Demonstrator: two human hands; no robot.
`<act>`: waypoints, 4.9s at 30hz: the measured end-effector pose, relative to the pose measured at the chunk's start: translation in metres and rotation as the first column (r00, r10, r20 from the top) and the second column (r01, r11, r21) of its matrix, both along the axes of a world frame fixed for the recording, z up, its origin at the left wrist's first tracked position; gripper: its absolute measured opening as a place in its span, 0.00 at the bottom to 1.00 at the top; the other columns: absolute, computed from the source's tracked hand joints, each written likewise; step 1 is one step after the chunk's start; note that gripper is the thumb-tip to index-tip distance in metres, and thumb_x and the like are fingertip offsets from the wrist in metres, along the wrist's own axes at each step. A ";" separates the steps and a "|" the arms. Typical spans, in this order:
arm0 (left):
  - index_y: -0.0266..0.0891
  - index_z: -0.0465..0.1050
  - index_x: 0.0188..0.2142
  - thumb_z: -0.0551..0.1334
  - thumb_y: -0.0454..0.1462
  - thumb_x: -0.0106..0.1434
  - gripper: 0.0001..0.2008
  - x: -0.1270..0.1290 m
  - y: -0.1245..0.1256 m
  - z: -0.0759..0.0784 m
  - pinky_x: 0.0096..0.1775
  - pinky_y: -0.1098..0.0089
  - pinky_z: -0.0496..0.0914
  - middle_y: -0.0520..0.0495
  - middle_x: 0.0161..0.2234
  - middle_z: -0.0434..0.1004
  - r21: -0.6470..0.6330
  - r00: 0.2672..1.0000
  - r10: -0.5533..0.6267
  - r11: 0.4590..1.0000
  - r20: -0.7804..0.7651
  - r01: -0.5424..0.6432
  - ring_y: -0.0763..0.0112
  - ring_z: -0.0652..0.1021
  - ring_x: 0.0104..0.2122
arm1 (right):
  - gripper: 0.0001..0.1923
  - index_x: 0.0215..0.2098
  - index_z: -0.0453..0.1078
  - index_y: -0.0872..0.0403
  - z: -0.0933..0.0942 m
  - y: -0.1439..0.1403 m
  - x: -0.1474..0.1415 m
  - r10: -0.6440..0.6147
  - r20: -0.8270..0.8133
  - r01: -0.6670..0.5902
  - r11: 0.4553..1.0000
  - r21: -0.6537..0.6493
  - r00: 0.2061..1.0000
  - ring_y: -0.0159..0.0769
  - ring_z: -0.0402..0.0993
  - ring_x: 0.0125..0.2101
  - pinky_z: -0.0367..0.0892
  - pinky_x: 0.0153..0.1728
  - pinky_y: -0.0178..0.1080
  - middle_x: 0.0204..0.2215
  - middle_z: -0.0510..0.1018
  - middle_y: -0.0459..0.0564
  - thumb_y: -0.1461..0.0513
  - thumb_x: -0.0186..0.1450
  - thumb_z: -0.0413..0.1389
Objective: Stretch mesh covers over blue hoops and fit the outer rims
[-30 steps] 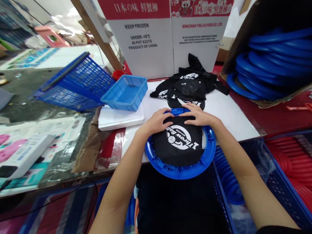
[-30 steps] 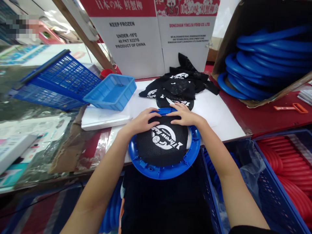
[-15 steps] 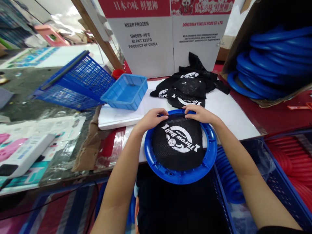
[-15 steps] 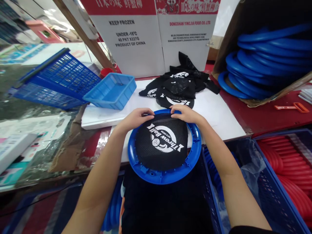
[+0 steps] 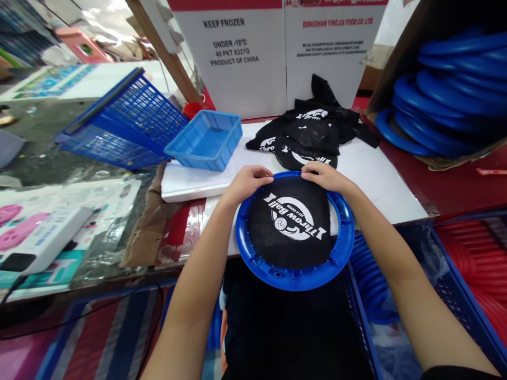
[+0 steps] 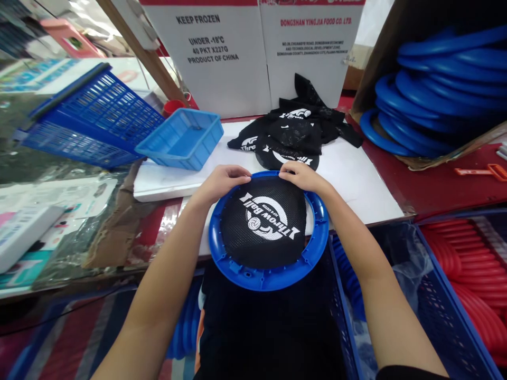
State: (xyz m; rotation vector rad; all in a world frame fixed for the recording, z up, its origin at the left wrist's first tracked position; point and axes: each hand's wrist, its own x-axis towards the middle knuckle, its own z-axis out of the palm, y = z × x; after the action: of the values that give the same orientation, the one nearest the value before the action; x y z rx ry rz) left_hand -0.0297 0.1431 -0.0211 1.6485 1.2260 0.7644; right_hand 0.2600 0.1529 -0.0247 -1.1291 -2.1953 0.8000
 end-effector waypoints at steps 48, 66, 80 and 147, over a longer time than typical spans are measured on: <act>0.39 0.81 0.37 0.67 0.37 0.61 0.06 0.026 0.011 -0.011 0.43 0.62 0.73 0.47 0.32 0.83 0.163 0.999 -0.014 0.986 -0.045 0.021 0.64 0.79 0.35 | 0.13 0.33 0.79 0.53 -0.001 0.033 -0.019 0.191 -0.034 -0.194 0.973 -0.126 0.981 0.48 0.78 0.51 0.66 0.60 0.53 0.51 0.83 0.54 0.53 0.65 0.60; 0.39 0.81 0.38 0.62 0.35 0.64 0.07 0.026 0.008 -0.004 0.44 0.63 0.73 0.47 0.36 0.84 0.230 0.965 -0.064 0.965 -0.255 0.124 0.63 0.79 0.37 | 0.09 0.31 0.83 0.54 0.005 0.029 -0.020 0.109 -0.104 -0.127 0.975 -0.184 0.989 0.47 0.79 0.50 0.66 0.61 0.52 0.49 0.85 0.53 0.56 0.59 0.65; 0.42 0.81 0.45 0.64 0.35 0.69 0.07 0.025 0.004 -0.010 0.54 0.54 0.72 0.44 0.45 0.84 0.457 0.884 -0.160 0.808 -0.438 0.372 0.58 0.80 0.46 | 0.06 0.29 0.80 0.54 0.005 0.028 -0.026 0.114 -0.055 -0.123 0.974 -0.189 0.992 0.45 0.79 0.48 0.67 0.57 0.48 0.46 0.84 0.52 0.60 0.58 0.62; 0.42 0.74 0.55 0.53 0.33 0.75 0.15 0.017 -0.013 -0.007 0.64 0.51 0.69 0.40 0.58 0.74 0.464 0.882 -0.169 0.798 -0.441 0.385 0.58 0.75 0.59 | 0.11 0.39 0.82 0.47 0.022 -0.025 -0.017 0.205 0.307 -0.142 0.967 -0.213 0.930 0.62 0.36 0.78 0.34 0.74 0.70 0.78 0.53 0.45 0.51 0.65 0.65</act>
State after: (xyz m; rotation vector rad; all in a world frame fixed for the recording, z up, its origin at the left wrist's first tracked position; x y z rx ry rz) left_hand -0.0126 0.1300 -0.0278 2.4860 1.0210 0.6502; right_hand 0.2435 0.1284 -0.0022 -1.2439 -2.5685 0.9709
